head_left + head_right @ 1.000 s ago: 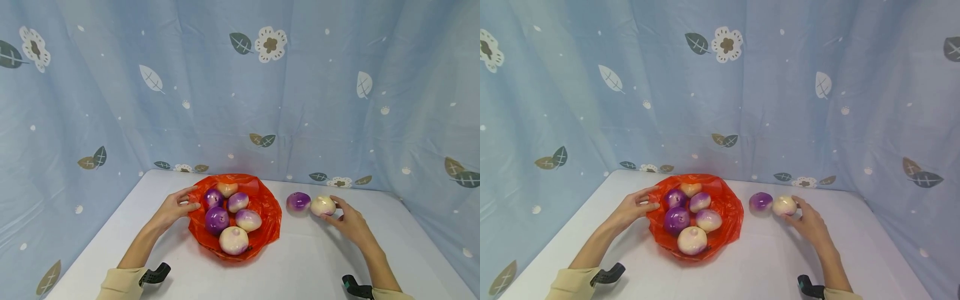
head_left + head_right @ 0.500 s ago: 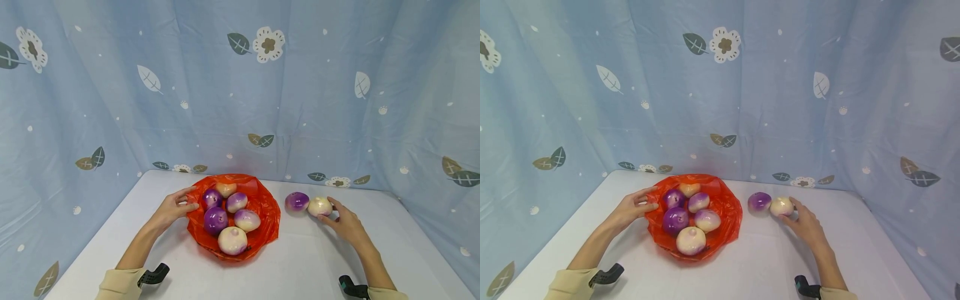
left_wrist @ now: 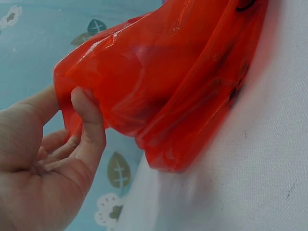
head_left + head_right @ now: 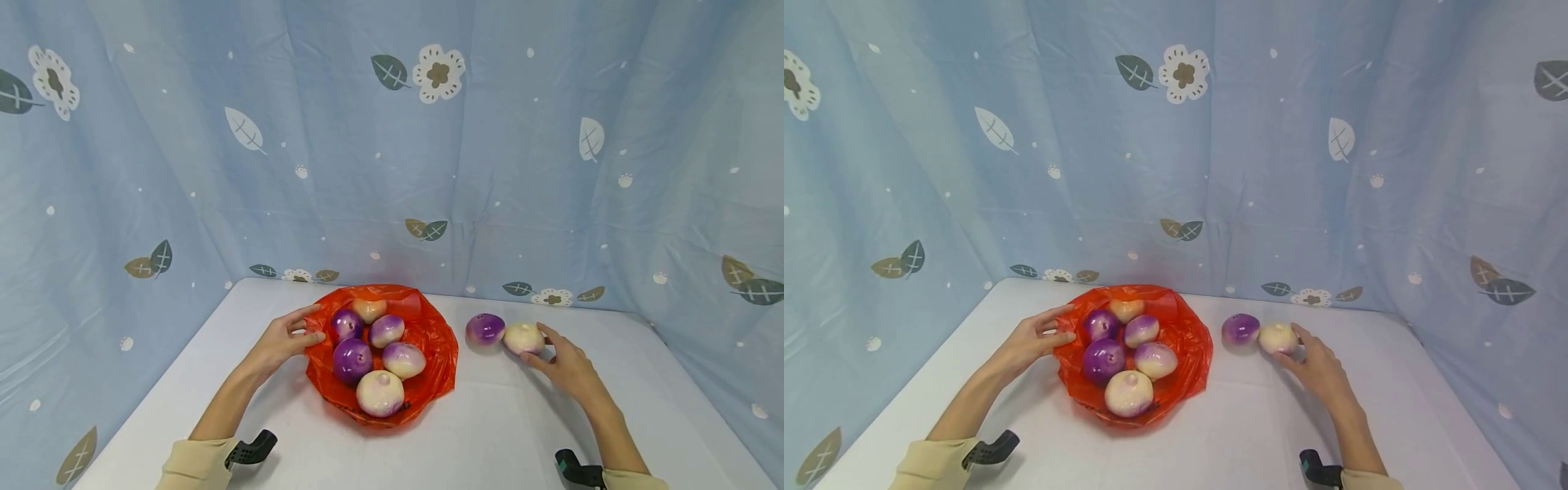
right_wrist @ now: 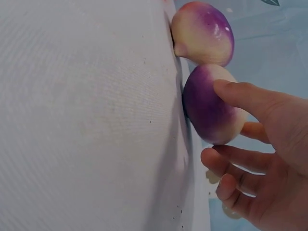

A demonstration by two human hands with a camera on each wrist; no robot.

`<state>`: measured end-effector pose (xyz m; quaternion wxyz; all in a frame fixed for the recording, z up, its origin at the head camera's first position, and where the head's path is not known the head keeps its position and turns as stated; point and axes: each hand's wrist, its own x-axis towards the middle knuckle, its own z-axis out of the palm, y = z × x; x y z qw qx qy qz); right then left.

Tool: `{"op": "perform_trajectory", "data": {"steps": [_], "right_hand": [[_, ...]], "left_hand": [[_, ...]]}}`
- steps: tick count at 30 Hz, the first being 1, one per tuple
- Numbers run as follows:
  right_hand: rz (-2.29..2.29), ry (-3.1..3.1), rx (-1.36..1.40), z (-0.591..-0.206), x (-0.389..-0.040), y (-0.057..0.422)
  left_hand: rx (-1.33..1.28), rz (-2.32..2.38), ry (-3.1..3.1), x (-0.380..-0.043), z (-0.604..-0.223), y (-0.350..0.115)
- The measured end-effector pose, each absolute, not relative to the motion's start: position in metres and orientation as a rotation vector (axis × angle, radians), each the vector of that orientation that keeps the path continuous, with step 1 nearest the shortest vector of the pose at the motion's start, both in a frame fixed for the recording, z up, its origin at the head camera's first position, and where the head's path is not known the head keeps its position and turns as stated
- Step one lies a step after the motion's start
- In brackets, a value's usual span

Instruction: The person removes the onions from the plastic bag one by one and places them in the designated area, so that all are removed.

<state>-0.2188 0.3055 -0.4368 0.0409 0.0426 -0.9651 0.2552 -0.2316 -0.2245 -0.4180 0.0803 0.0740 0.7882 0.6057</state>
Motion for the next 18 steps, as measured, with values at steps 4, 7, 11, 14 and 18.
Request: {"op": "perform_trajectory", "data": {"steps": [4, 7, 11, 14, 18], "right_hand": [[0.782, -2.959, 0.111, -0.435, -0.218, 0.307], [0.774, -2.968, 0.094, -0.433, -0.216, 0.308], [0.777, -2.975, 0.089, -0.429, -0.215, 0.312], [0.771, -2.975, 0.089, -0.425, -0.214, 0.316], [0.753, -2.968, 0.090, -0.422, -0.214, 0.319]], "left_hand": [[0.219, 1.808, 2.359, -0.231, -0.418, -0.224], [0.219, 1.806, 2.364, -0.231, -0.417, -0.225], [0.220, 1.806, 2.369, -0.231, -0.418, -0.225], [0.226, 1.808, 2.367, -0.231, -0.418, -0.225], [0.235, 1.814, 2.365, -0.232, -0.419, -0.225]]}}
